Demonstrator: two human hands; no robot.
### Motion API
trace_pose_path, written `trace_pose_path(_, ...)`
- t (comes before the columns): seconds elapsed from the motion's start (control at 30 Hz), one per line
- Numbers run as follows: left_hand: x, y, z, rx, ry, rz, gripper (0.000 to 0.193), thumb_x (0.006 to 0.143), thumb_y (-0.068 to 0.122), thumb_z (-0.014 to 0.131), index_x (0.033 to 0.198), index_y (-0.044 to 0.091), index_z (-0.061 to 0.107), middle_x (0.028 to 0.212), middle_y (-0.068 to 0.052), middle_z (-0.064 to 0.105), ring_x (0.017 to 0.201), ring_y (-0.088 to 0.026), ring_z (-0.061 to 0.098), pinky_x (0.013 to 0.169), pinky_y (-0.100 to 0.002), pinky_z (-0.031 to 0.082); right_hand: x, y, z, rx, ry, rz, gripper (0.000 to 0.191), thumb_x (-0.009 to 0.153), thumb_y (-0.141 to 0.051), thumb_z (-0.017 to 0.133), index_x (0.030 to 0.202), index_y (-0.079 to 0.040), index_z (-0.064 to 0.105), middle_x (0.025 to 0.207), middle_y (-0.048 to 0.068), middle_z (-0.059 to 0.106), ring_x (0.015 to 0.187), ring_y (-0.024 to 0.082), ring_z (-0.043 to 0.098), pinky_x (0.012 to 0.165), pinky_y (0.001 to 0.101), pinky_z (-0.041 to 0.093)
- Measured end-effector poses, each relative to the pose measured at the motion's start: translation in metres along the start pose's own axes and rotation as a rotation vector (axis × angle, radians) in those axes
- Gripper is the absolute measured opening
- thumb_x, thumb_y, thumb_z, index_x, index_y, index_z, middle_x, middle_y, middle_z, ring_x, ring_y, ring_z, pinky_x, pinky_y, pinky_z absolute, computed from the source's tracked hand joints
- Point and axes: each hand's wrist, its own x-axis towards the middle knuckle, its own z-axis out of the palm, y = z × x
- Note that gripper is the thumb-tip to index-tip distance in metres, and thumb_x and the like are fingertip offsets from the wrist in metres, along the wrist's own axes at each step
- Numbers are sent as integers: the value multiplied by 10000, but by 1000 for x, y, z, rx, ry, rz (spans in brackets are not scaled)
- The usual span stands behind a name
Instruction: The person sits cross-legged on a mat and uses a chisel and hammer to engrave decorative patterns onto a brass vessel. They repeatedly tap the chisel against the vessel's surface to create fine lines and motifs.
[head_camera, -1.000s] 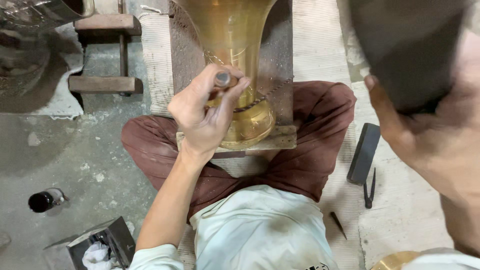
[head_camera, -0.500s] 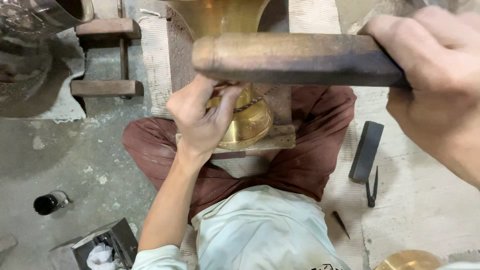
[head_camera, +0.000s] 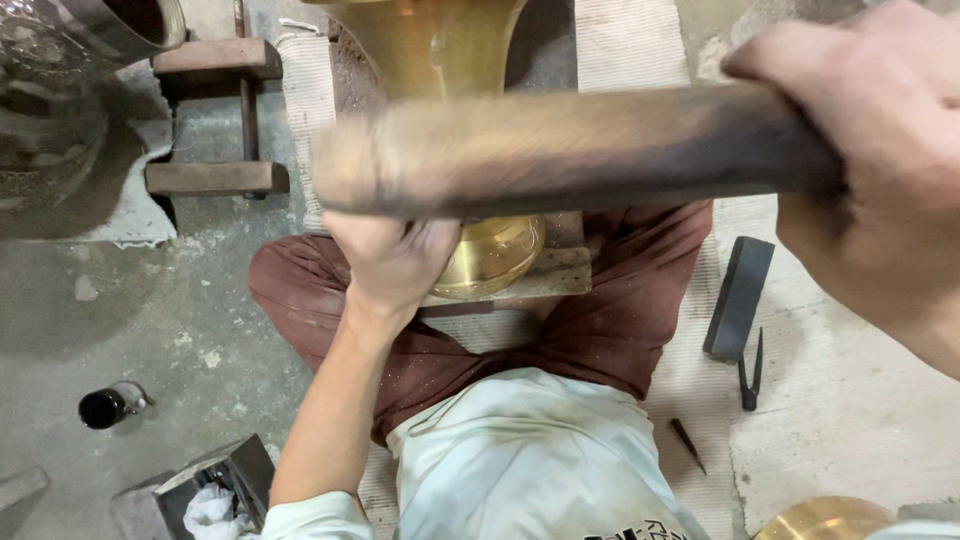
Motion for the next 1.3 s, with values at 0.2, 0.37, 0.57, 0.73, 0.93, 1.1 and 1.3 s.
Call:
trace_pose_path(0.2,41,10,-10,-73,-274,88,260,959,82,844,1170,11,709,951,-148,728,766,-283,717,678,-356,550,-43,9,31,179,103,199,392,907,157,701,1265,38,591,1020,168,657,879,286,690,786,338,545)
trace_pose_path(0.37,79,16,-14,-125,-548,200,302,972,103,799,1237,9,688,991,-195,719,862,-386,702,748,-426,567,-83,1,89,167,192,434,395,813,93,687,1190,-24,661,877,174,686,789,299,700,724,381,540)
trace_pose_path(0.57,109,22,1,-57,-849,260,331,886,90,786,1212,74,731,806,-228,691,773,-436,674,666,-495,530,-115,-27,145,592,249,700,466,811,81,680,1265,4,606,918,132,697,815,228,698,761,323,548)
trace_pose_path(0.73,108,22,2,23,-899,295,275,900,80,777,1172,66,737,709,-224,671,717,-433,669,636,-503,524,-110,-25,138,556,261,630,580,796,111,643,1369,50,575,1015,133,731,925,204,740,834,314,576)
trace_pose_path(0.93,95,18,-11,-127,-696,209,348,880,88,806,1207,25,705,819,-216,697,745,-416,671,652,-462,532,-92,-26,110,185,151,543,631,613,175,676,1234,72,626,914,228,728,793,310,699,694,365,553)
trace_pose_path(1.1,101,13,-5,-107,-811,249,355,866,96,813,1210,70,732,786,-224,690,720,-434,661,637,-479,531,-103,-39,127,514,262,667,490,826,109,705,1298,46,590,969,181,696,878,245,699,793,328,559)
trace_pose_path(1.3,116,18,4,-26,-980,356,503,750,-38,706,1197,184,770,840,-209,723,831,-434,683,732,-493,548,-132,-67,173,616,397,735,411,867,122,786,1205,51,563,969,139,681,882,182,684,814,311,556)
